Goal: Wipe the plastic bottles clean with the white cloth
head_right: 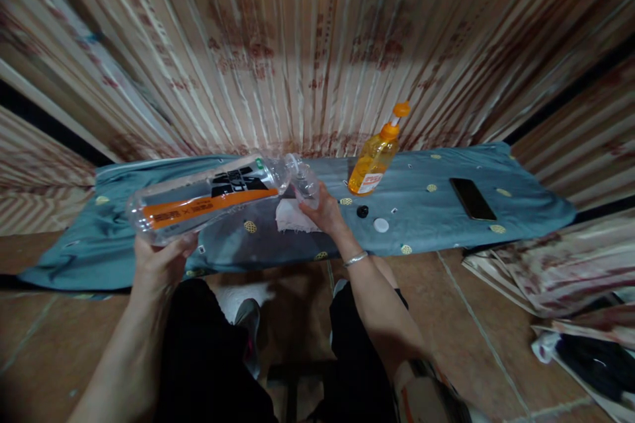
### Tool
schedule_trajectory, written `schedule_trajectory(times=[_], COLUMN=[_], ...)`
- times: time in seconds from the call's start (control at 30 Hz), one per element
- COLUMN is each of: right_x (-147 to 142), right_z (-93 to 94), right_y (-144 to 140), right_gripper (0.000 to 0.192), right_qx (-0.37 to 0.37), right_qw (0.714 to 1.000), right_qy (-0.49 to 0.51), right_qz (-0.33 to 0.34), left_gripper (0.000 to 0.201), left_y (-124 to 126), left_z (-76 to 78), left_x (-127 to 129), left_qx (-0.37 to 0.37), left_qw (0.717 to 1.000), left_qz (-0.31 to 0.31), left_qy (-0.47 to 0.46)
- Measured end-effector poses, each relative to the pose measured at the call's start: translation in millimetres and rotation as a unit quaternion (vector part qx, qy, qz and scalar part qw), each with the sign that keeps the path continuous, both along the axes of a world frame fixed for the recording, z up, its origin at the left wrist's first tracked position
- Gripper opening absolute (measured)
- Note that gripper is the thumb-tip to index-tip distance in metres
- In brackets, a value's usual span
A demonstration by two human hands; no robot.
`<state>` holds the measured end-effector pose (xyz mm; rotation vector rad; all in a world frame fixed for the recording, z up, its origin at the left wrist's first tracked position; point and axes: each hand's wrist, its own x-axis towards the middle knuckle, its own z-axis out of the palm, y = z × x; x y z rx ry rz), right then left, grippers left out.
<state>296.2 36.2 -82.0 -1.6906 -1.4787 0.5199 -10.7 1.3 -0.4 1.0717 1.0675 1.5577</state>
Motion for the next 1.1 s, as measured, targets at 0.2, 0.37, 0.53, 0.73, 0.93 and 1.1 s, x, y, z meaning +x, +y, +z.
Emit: schedule_trajectory(times=[0.2, 0.37, 0.53, 0.73, 0.93, 1.1], right_x=[-1.9, -1.4, -0.6, -1.2, 0.8, 1.2], right_z=[-0.4, -1.4, -2.9, -2.0, -3.2, -4.9], right_y=[0.6, 0.2, 0.5, 0.6, 0.4, 1.1], right_gripper=[0.063, 0.062, 0.062, 0.064, 0.065, 0.068], right_qx=[0.012, 0.012, 0.015, 0.010, 0.017, 0.012], right_qw=[1.000, 1.000, 1.000, 1.000, 1.000, 1.000], right_qy=[0.005, 0.007, 0.009, 0.001, 0.006, 0.007], right_qz=[-0.012, -0.007, -0.007, -0.013, 0.000, -0.009], left_gripper=[0.095, 0.097, 0.102, 0.107, 0.111, 0.102], left_y=[-1.0, -0.6, 0.2, -0.5, -0.3, -0.5], left_z=[0.5, -1.8, -3.6, -1.7, 1.1, -0.1], left_x=[0.8, -0.3, -1.2, 0.3, 3.3, 2.2], left_qx=[0.003, -0.002, 0.002, -0.007, -0.010, -0.004], left_qw=[1.000, 1.000, 1.000, 1.000, 1.000, 1.000], left_qz=[0.004, 0.007, 0.007, 0.012, 0.021, 0.014], left_qy=[0.002, 0.000, 0.004, -0.004, -0.014, 0.006])
